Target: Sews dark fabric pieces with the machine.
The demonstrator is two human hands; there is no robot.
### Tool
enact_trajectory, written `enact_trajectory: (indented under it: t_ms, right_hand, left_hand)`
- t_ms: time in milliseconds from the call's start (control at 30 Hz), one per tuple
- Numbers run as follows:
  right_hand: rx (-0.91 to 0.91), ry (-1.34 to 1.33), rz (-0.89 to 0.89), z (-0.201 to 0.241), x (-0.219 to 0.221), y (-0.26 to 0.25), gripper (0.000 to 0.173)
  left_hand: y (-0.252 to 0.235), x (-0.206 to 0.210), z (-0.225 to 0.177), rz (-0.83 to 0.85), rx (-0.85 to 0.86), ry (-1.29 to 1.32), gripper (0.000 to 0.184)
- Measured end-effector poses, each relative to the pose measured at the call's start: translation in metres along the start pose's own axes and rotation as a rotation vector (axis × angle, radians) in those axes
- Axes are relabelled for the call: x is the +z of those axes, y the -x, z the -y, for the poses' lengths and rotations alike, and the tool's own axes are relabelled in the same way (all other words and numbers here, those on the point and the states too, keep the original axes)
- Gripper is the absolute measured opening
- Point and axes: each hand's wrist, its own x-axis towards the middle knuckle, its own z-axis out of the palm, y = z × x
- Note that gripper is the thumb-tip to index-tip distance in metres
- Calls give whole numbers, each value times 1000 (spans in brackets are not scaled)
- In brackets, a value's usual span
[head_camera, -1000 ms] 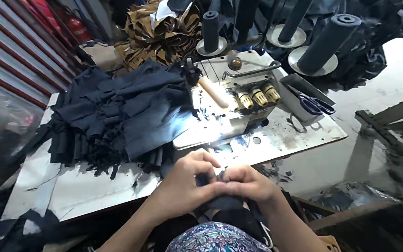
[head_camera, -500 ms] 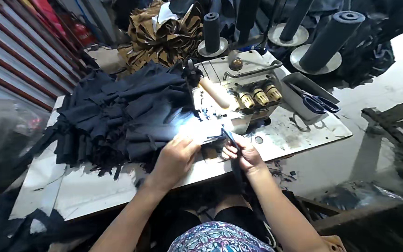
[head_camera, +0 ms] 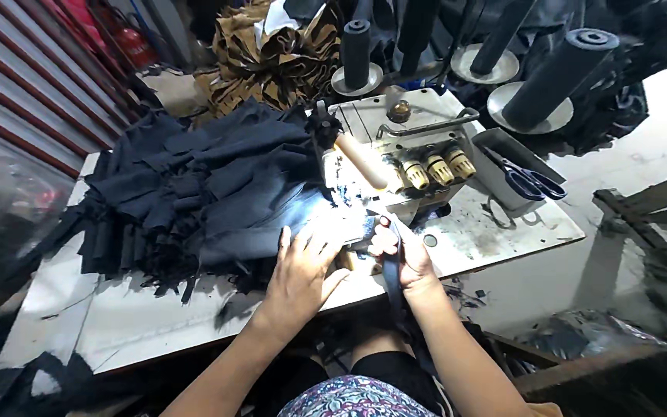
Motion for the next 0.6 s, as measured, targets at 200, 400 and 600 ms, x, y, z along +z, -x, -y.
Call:
enact_trajectory:
  t_ms: [200,400,600]
  right_hand:
    - [-20,35,-56,0,6,-2,41]
    - [-35,446,-93,-5,18,15,33]
    - [-73,767,604,-1,43,61,22]
  left_hand:
    - [-14,0,7,23,-14,47,51]
    - [-26,-13,23,181,-64,121,64]
    - [4,-59,-39,-109,-79,595,34]
